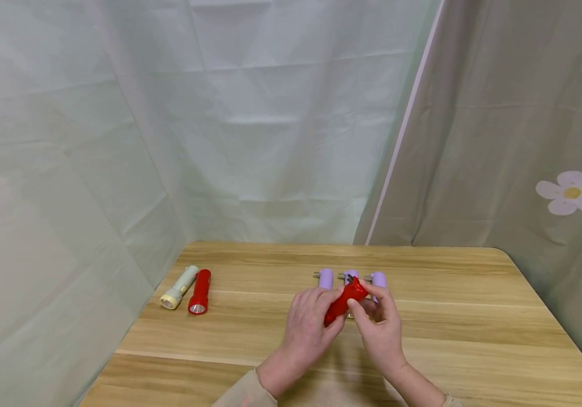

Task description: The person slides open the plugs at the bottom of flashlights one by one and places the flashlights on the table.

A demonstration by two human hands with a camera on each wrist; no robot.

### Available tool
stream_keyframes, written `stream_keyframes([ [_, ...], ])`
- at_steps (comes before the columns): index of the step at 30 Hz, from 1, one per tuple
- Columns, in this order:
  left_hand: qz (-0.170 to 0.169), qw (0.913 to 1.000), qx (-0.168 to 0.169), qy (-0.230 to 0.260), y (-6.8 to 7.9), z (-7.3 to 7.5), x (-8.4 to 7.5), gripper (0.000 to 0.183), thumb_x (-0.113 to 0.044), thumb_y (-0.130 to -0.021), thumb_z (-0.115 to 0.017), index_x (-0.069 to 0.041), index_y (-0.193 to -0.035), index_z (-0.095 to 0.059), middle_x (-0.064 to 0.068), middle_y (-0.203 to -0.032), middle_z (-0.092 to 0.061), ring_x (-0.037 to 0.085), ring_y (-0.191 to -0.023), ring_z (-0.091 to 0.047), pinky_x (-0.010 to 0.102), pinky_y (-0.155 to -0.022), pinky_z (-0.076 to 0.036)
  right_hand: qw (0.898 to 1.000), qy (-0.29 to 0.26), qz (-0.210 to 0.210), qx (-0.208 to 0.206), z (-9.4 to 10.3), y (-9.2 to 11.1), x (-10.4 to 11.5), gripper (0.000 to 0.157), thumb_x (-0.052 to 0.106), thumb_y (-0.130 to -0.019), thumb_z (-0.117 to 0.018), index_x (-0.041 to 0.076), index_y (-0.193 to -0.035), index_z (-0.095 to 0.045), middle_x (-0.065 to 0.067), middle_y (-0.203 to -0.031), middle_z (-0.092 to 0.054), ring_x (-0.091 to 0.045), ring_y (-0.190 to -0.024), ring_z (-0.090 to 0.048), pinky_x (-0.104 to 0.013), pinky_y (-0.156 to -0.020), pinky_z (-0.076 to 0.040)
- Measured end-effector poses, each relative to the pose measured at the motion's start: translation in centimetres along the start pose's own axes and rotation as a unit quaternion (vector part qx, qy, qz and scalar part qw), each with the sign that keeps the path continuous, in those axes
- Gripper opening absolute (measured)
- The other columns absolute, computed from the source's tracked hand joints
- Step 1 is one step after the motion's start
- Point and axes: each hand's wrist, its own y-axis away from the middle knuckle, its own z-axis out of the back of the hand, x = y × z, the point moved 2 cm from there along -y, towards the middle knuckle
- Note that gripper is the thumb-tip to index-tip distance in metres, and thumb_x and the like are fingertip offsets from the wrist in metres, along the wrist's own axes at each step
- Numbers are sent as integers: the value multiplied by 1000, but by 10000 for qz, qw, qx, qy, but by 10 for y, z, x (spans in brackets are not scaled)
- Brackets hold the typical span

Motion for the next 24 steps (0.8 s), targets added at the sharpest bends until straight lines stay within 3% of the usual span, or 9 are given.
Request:
stream_keyframes([
  [24, 9, 10000, 5, -6, 1, 0, 0, 46, -22, -83, -84, -17, -125, -64, -3, -106, -66, 15, -95, -60, 34, -80, -49, 10000, 4, -31, -8, -1, 0, 0, 46, -20, -85, -69, -7, -128, -58, -11, -121, -62, -15, -92, -72, -24, -72, -58],
])
